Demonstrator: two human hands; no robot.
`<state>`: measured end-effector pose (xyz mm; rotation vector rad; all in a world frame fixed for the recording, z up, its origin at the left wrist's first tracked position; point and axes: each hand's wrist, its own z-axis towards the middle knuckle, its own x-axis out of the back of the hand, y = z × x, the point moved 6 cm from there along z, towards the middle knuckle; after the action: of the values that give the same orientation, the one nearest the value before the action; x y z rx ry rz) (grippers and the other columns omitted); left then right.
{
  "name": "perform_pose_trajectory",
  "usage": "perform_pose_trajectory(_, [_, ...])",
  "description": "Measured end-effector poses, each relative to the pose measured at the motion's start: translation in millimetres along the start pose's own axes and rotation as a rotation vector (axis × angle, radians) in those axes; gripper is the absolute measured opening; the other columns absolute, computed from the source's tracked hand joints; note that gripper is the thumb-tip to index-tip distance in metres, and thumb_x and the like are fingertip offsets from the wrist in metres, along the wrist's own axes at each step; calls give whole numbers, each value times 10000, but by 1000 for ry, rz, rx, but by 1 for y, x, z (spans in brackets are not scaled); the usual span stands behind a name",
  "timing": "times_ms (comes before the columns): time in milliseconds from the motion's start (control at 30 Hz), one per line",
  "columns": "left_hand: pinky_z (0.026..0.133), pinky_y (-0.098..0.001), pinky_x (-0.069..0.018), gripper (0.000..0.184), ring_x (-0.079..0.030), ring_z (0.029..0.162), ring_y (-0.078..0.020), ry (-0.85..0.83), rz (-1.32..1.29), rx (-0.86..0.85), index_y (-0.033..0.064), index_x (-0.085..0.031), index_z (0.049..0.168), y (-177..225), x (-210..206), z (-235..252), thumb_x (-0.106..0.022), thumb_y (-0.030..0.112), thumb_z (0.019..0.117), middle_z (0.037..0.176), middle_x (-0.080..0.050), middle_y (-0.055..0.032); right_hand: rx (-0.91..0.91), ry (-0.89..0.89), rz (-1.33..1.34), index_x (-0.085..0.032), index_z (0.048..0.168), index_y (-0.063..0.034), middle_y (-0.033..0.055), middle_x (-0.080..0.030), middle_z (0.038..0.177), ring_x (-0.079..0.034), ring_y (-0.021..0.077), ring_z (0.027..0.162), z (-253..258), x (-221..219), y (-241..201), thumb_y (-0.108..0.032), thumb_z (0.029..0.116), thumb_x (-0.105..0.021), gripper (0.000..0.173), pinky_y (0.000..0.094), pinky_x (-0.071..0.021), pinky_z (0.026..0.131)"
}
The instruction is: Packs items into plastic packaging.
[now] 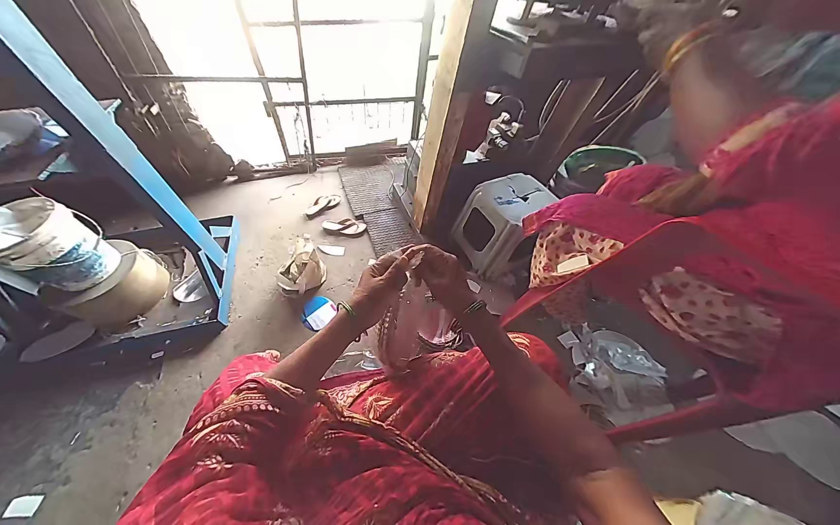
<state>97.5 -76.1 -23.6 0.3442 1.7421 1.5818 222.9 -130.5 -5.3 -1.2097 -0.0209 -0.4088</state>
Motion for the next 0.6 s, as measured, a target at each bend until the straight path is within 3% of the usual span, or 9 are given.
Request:
perform_pose_trajectory(33, [758,-225,-519,213,-593,790,-44,28,-11,-10,82,-665,1191,1,2,0,-528,189,1069,957,-663,12,53,-14,-28,-670,1137,17,80,-698,961,-641,98,738,0,-2,-4,-14,982,-573,186,290,-568,677])
perform_pose_trajectory(100, [905,-289,-548,271,-664,997,-94,76,-46,-51,51,-672,1234,4,6,1,-498,196,1084,1161,-710,-38,113,-85,-41,-613,1204,34,127,-677,1145,-688,135,948,-3,-10,-13,-37,975,-615,240,318,-600,829])
perform_pose_trajectory(133, [919,-304,-548,282,-668,1017,-105,108,-47,-71,44,-669,1235,5,8,1,-485,200,1090,1176,-711,-46,117,-114,-36,-575,1246,51,145,-658,1176,-690,151,1001,-4,-14,-16,-41,956,-645,312,327,-605,879])
perform_pose_trajectory(200, [904,-307,-543,290,-657,1012,-107,150,-25,-78,41,-669,1224,6,10,2,-479,217,1092,1166,-704,-48,112,-89,-80,-581,1248,62,154,-673,1148,-708,158,985,-5,-17,-17,-92,944,-699,361,329,-610,884])
perform_pose_trajectory(267, [948,-311,-530,295,-650,1076,-110,128,-14,-65,33,-661,1237,3,10,1,-469,208,1096,1229,-692,-51,152,31,-170,-673,1150,44,147,-721,1089,-721,169,893,-5,-14,-17,-143,959,-709,270,346,-610,802])
perform_pose_trajectory(333, [829,-248,-535,252,-636,898,-61,154,-37,-30,40,-678,1178,-3,8,2,-490,181,1086,1058,-697,-16,196,149,-260,-731,1080,-8,99,-752,1009,-726,142,760,-4,-9,-17,-142,984,-673,175,326,-623,694])
perform_pose_trajectory(400, [707,-204,-507,228,-571,723,-33,175,-40,-5,46,-683,1138,-4,6,0,-498,167,1081,888,-656,16,264,233,-395,-769,1043,-28,112,-763,1018,-723,199,814,-5,-6,-18,-138,966,-696,153,372,-593,751])
perform_pose_trajectory(467, [704,-201,-505,242,-564,706,-30,160,-29,-10,46,-685,1175,-2,4,-1,-494,162,1082,876,-653,22,367,280,-512,-778,997,-23,129,-766,988,-728,267,916,-6,-5,-26,-121,936,-723,127,423,-575,858])
perform_pose_trajectory(600, [700,-218,-513,226,-579,700,-44,162,-10,-66,37,-701,1130,4,3,-2,-528,170,1069,837,-662,15,475,303,-612,-764,950,-29,132,-745,993,-702,289,993,-8,-3,-35,-89,947,-688,97,423,-556,917])
